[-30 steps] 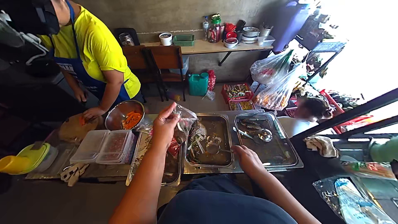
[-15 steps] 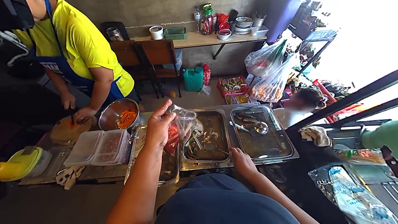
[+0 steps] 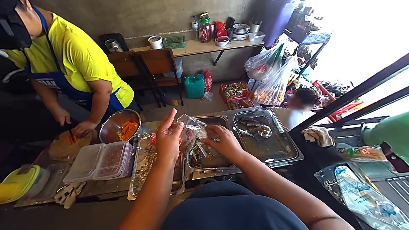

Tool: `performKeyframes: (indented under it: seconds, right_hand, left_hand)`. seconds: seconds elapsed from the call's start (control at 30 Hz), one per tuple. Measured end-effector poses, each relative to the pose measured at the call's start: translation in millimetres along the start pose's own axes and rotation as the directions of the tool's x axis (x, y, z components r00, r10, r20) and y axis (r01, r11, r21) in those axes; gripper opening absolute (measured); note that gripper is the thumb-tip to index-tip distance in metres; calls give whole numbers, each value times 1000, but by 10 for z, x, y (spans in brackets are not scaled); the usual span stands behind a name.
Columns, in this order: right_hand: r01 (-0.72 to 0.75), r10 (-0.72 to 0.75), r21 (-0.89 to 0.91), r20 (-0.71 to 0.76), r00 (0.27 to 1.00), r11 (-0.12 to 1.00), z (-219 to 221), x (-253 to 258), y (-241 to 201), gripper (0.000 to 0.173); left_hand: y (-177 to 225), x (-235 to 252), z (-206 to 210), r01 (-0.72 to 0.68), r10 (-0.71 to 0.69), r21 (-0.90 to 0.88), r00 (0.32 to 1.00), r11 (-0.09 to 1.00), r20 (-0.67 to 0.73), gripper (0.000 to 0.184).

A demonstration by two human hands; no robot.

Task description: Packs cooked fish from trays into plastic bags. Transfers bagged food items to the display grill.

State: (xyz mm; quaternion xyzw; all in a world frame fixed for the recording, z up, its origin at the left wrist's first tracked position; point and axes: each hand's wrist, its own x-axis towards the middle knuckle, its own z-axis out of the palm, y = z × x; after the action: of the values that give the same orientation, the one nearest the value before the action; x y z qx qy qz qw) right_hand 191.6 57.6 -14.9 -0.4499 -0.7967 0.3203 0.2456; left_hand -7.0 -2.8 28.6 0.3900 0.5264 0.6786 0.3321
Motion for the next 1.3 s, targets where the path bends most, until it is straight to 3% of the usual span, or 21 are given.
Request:
performKeyframes:
  seconds: [0.1,0.17,0.33,0.47,0.53,0.63,0.7,0.83,0.93,1.03,1.1,1.17,1.23,1.3]
  right_hand:
    - [-122,117,40,105,987,992,59,213,-277,87]
    - [-132,128,32,113,985,991,124,239,-394,86]
    - [-15,16,128,-5,1000,992,159,240,-405,33]
    - [101,-109,179,37,993,979,-161,362,-458,19]
    - [169,-183,182,59,981,969,-378,418,-566,16]
    - [196,-218,158,137,966,968,-639,473,-780,14]
    - [197,-220,143,169,961,970,-760,496,-887,12]
    - [143,-177,151,239,955,978,-926,532,-939,15]
    - [96,-192,313,293,936,945,-955,551,-845,28]
    - [33,-133,545,145,980,838,-899,528,-641,45]
    - [210,-138,590,-166,976,780,-725,482,-403,41]
    - [468,-272,533,-406,873,705,-478,401,-221,21]
    - [543,-358,488,-424,832,684,-284,296,-181,13]
    - [509,-385,468,-339,858,723,-157,264,-216,23]
  left_hand:
    - [5,-44,58,-35,35,12,999,999,10,54]
    - [4,-80,85,-57,57,31,998,998,20,54]
    - [33,-141,64,-52,44,49,989,997,140,50]
    - [88,-65,-193,-203,185,115,971,972,154,42]
    - [94,18,-341,-250,228,197,965,948,126,56]
    - [39,118,-375,-218,168,235,962,947,215,81]
    - [48,131,-273,-213,148,259,957,942,251,73]
    - [216,164,-101,-276,196,298,942,914,272,35]
    - [393,190,-40,-233,151,244,938,941,311,16]
    - [489,210,-6,-158,94,206,952,966,290,12]
    - [506,219,1,-128,81,175,964,976,252,12]
    - [502,226,-12,-110,73,152,971,982,228,14]
    - [492,220,-17,-96,68,117,974,989,217,14]
    - [480,188,-18,-71,47,105,977,992,209,14]
